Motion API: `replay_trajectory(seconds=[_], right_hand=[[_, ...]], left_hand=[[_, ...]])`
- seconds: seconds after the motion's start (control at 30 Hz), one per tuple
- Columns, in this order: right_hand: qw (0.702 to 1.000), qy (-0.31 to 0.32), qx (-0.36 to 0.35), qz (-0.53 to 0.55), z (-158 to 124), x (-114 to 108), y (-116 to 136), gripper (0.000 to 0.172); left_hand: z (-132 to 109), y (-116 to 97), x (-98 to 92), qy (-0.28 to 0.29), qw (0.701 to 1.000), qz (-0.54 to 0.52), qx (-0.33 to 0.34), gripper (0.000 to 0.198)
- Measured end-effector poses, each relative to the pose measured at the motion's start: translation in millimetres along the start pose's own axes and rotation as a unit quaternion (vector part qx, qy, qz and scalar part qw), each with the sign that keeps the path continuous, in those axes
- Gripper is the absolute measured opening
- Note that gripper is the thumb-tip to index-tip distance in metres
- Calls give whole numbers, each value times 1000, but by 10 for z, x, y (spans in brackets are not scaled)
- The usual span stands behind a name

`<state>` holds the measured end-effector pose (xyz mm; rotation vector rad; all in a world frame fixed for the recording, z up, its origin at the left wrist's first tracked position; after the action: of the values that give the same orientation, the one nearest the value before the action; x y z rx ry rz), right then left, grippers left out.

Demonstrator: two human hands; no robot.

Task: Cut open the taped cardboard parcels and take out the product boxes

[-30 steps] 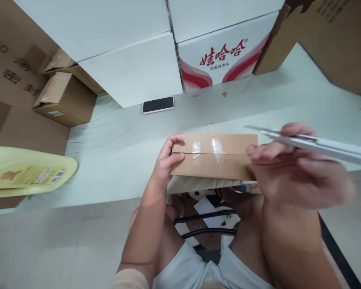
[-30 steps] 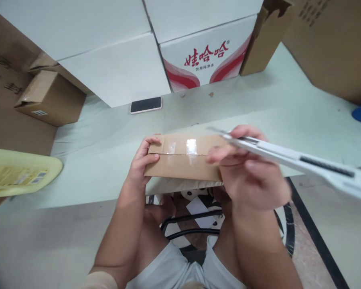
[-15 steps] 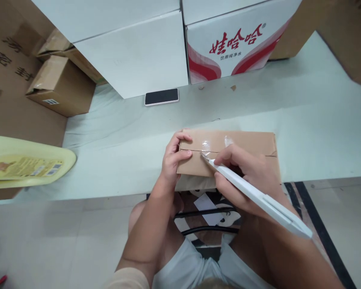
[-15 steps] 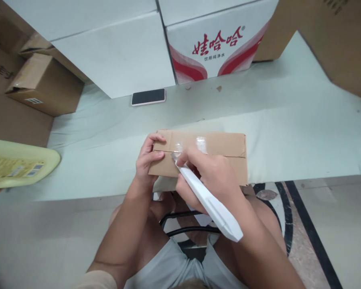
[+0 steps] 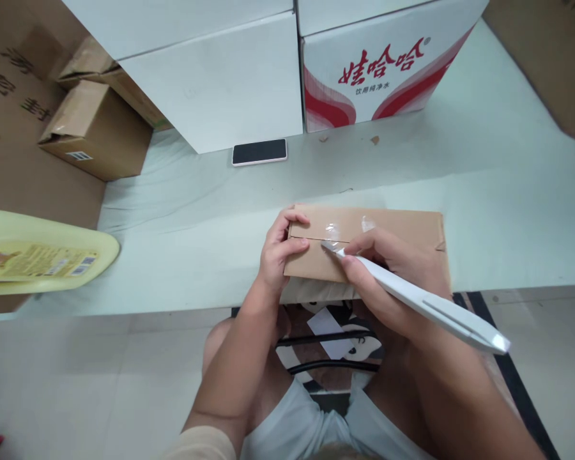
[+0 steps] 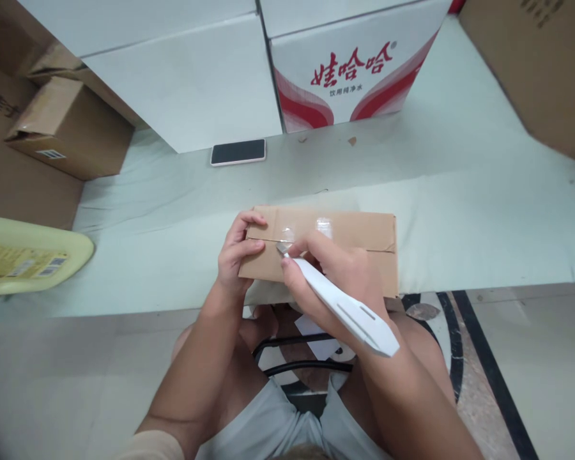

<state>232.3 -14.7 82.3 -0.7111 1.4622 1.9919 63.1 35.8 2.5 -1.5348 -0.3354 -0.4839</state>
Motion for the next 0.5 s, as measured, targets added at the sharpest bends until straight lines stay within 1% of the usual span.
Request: replay_trajectory(seconds=[0.2,0.3,0.43,0.5], right_hand=[[999,-37,22,-9,-12,-41,-7,19],[999,-43,16,-11,4,-50,-24,16],[995,-94,2,-15,11,-107,-37,11],[995,-102,10,-3,-9,-121,-56,10]], left_hand=[[-1,-6,0,-6,1000,4,-3,28],[-5,-3,3,-13,1000,2,-9,29],[-3,-3,3,-21,1000,-11,-13,29],[-2,-5,3,-22,1000,-12,-15,29]])
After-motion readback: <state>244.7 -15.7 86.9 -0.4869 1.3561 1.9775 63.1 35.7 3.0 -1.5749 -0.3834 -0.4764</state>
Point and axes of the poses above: each hand's wrist, its own z-axis towards the middle knuckle, its own x-axis out of the palm, y = z × x, the point moved 5 cm from there along z, towards the middle knuckle, and after that the axes turned 11 degrees about -z, right-handed, at the moved point
